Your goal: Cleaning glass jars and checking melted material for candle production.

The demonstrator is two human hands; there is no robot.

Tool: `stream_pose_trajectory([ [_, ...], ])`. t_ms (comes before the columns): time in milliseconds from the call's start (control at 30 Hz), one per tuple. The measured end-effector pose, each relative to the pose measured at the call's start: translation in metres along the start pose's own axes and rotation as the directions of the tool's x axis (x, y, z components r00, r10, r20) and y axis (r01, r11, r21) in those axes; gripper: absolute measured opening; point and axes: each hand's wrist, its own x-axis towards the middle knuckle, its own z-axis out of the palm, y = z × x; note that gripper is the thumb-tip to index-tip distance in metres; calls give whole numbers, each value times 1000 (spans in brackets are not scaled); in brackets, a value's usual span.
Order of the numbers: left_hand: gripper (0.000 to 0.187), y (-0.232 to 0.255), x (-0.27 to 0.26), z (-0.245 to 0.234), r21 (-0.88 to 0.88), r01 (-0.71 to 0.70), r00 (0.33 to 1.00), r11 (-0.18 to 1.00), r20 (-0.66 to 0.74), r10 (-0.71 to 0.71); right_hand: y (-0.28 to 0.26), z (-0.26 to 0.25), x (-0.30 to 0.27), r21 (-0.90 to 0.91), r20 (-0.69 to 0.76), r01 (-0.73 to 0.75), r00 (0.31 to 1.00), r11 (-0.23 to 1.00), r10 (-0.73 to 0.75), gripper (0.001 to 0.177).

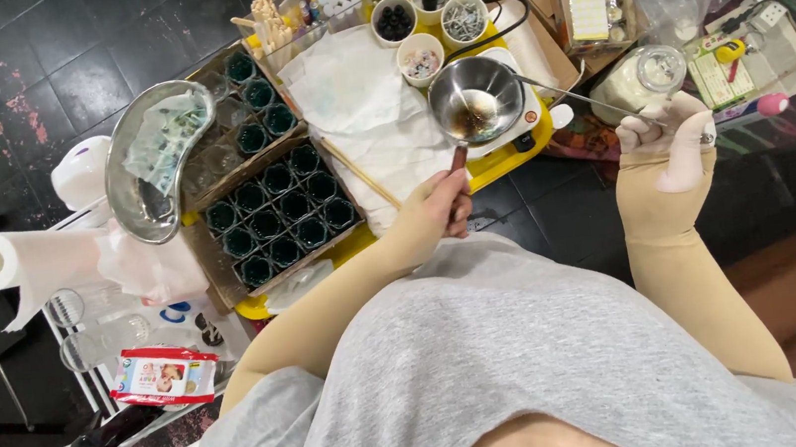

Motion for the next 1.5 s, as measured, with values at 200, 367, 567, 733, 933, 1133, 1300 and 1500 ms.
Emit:
stream_pose_trajectory([
  [200, 32, -19, 46, 20, 188, -136, 989, 973, -30, 144, -9, -17, 13, -109, 82, 112, 991, 988, -103, 38],
  [367, 32, -31, 71, 25, 143, -120, 988, 983, -75, 131, -17, -18, 29, -226, 179, 223, 966, 948, -185, 39],
  [567, 38, -44, 91, 27, 192, -115, 992, 975, -34, 124, -4, -25, 43, -167, 123, 144, 985, 975, -124, 43],
  [733, 42, -42, 94, 30, 230, -109, 994, 967, 52, 100, 5, -30, 56, -54, 15, 27, 1000, 998, -26, 45],
  [933, 48, -22, 79, 37, 291, -20, 997, 957, 75, -2, 9, -35, 63, -4, -12, -77, 997, 997, 77, 47],
  [1133, 53, -26, 77, 27, 412, -59, 996, 909, 83, 27, 1, -17, 59, -18, -57, -97, 994, 995, 96, 49],
  [1300, 59, -16, 57, 9, 457, -128, 991, 880, 92, 96, -8, -35, 53, -50, 76, 15, 997, 999, -12, 46],
  [1500, 60, -31, 39, -53, 388, -184, 980, 903, 4, 198, -27, 9, 27, -158, 140, 112, 986, 981, -90, 37],
])
